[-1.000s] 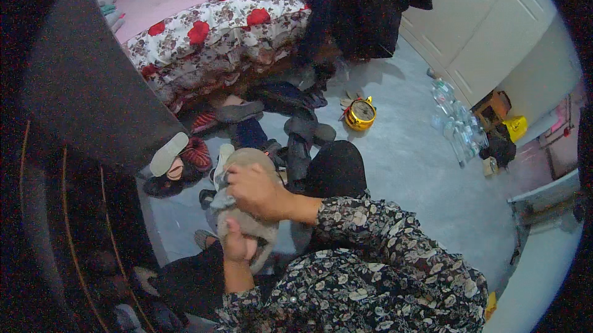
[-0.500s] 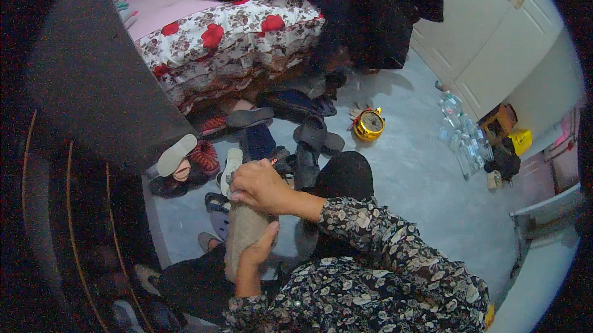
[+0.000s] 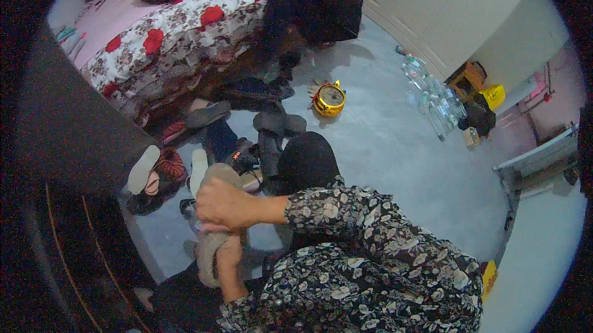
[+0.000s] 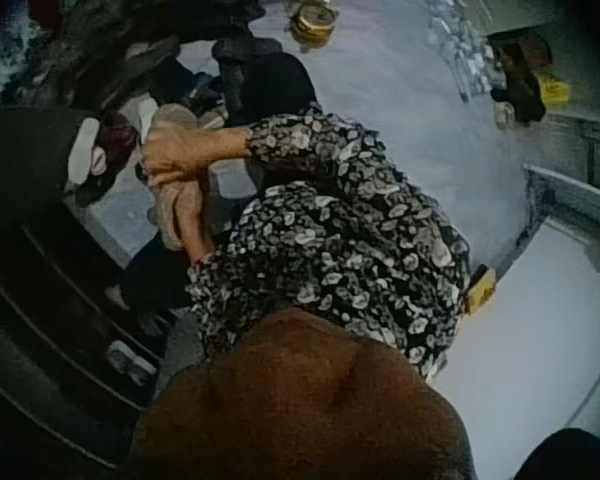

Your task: The person sits on the floor and wipes a beige slipper with a cloth, cleaning the exterior and interior surfaces. They then switch to a dark blue slipper and continue wiping it with the same cloth, focusing on the upper fabric and sole.

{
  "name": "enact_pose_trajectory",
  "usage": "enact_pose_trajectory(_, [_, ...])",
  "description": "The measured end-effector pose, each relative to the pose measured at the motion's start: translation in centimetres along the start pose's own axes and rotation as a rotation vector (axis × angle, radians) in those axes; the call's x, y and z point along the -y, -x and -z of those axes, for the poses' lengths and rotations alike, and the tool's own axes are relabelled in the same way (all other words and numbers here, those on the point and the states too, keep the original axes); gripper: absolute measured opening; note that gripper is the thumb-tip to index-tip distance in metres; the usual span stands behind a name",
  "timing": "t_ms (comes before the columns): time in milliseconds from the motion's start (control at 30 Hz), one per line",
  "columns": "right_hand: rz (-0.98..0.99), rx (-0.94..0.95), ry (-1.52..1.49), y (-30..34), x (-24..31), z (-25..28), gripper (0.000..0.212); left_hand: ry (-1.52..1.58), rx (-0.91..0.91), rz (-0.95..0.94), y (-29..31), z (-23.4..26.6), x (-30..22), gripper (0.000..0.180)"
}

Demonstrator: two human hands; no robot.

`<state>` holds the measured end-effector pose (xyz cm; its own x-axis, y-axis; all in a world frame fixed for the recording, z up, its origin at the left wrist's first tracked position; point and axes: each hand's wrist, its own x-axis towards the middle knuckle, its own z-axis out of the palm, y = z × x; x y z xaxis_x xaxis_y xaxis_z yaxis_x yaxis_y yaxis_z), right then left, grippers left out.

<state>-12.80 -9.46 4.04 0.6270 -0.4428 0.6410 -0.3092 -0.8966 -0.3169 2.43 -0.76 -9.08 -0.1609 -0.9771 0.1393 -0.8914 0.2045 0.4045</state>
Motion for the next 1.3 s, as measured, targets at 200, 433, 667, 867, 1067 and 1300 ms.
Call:
enact_pose_trajectory(200, [-0.137,-0.146,0.075,0.3,-3.5,0.1,0.025,0.471,0.23,0.668,-2.2,8.4,-7.5,0.063])
enact_pose_trajectory(433, [-0.319,-0.214,0.048,-0.2,-4.1,0.5,0.024,0.523,0.283,0.562,-0.8,6.9,-4.8,0.059])
enact_pose_trajectory(667, [-0.196,-0.147,0.036,-0.2,-1.8,-1.2,0.025,0.793,0.417,0.86,-2.6,9.7,-8.3,0.041])
enact_pose_trajectory(867, [-0.02,-0.002,-0.052,-0.2,1.1,-1.3,0.024,0.655,0.354,0.706,-1.6,8.3,-5.5,0.039])
enact_pose_trajectory(1067, [0.046,0.003,-0.199,-0.2,1.0,-1.6,0.023,0.363,0.388,0.407,-0.6,7.2,-4.3,0.038])
enact_pose_trajectory(1300, [0.111,-0.006,0.052,-0.2,-0.8,0.2,0.025,0.003,0.583,0.194,-0.9,5.6,-1.3,0.036])
